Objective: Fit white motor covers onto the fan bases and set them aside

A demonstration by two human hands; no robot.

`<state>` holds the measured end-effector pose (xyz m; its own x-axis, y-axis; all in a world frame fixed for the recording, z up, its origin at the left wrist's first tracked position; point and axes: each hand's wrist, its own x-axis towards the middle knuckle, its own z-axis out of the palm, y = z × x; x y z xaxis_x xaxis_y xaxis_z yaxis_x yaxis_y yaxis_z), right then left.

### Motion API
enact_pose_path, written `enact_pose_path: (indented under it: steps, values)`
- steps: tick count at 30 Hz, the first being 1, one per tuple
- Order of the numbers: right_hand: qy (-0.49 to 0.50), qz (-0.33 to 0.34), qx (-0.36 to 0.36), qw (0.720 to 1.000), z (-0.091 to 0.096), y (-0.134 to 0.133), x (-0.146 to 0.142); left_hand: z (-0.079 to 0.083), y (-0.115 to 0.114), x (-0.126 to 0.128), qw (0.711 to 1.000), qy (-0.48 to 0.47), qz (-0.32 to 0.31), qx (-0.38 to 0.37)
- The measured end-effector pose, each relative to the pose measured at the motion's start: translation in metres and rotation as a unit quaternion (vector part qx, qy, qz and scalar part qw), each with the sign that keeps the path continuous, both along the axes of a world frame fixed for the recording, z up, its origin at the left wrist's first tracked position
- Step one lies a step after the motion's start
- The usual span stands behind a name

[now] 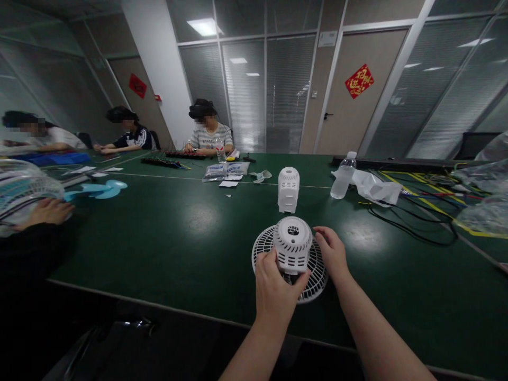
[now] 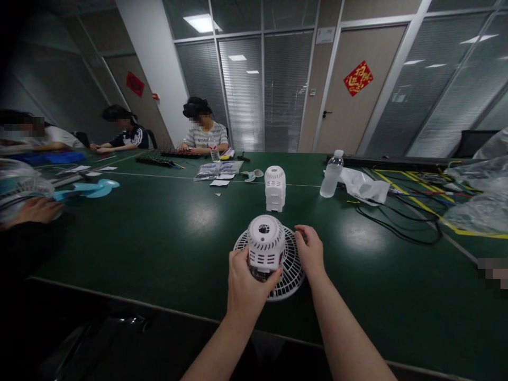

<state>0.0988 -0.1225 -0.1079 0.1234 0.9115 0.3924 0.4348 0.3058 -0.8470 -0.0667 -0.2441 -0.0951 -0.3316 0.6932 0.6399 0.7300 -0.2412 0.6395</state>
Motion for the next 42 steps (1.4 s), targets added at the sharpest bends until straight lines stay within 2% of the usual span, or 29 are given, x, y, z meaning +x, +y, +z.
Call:
enact_pose_path:
  steps: [4, 9, 12, 16, 19, 23, 26, 29, 33, 37, 42]
  values:
    - [0.027, 0.078, 0.046, 0.996, 0.010, -0.011, -0.003, 0.000, 0.004, 0.001, 1.000, -0.003, -0.005, -0.008]
    - [0.068, 0.232, 0.035, 0.970, 0.014, -0.019, -0.006, -0.005, 0.006, 0.003, 1.000, -0.001, -0.020, -0.011]
    - [0.045, 0.289, 0.041, 0.956, 0.014, -0.020, -0.007, -0.004, 0.004, -0.003, 0.999, -0.004, -0.045, -0.021]
    - [0.012, 0.285, 0.035, 0.958, 0.013, -0.017, -0.006, 0.001, 0.010, -0.025, 0.992, -0.024, -0.122, -0.040]
    - [0.007, 0.279, 0.025, 0.960, 0.014, -0.017, -0.007, 0.009, 0.023, -0.048, 0.976, -0.035, -0.200, -0.079]
    - [0.008, 0.281, 0.024, 0.959, 0.016, -0.018, -0.007, 0.025, 0.046, -0.071, 0.918, -0.044, -0.357, -0.165]
    - [0.010, 0.288, 0.024, 0.957, 0.017, -0.019, -0.005, 0.036, 0.059, -0.077, 0.881, -0.051, -0.433, -0.185]
    - [0.004, 0.316, 0.012, 0.949, 0.020, -0.020, -0.002, 0.036, 0.067, -0.081, 0.865, -0.060, -0.466, -0.178]
    - [-0.022, 0.374, -0.017, 0.927, 0.028, -0.023, -0.001, 0.023, 0.076, -0.090, 0.840, -0.064, -0.507, -0.183]
    - [-0.062, 0.371, -0.051, 0.925, 0.034, -0.030, -0.002, 0.014, 0.079, -0.098, 0.827, -0.043, -0.521, -0.208]
    - [-0.072, 0.362, -0.060, 0.927, 0.040, -0.036, -0.004, 0.013, 0.079, -0.100, 0.825, -0.028, -0.516, -0.228]
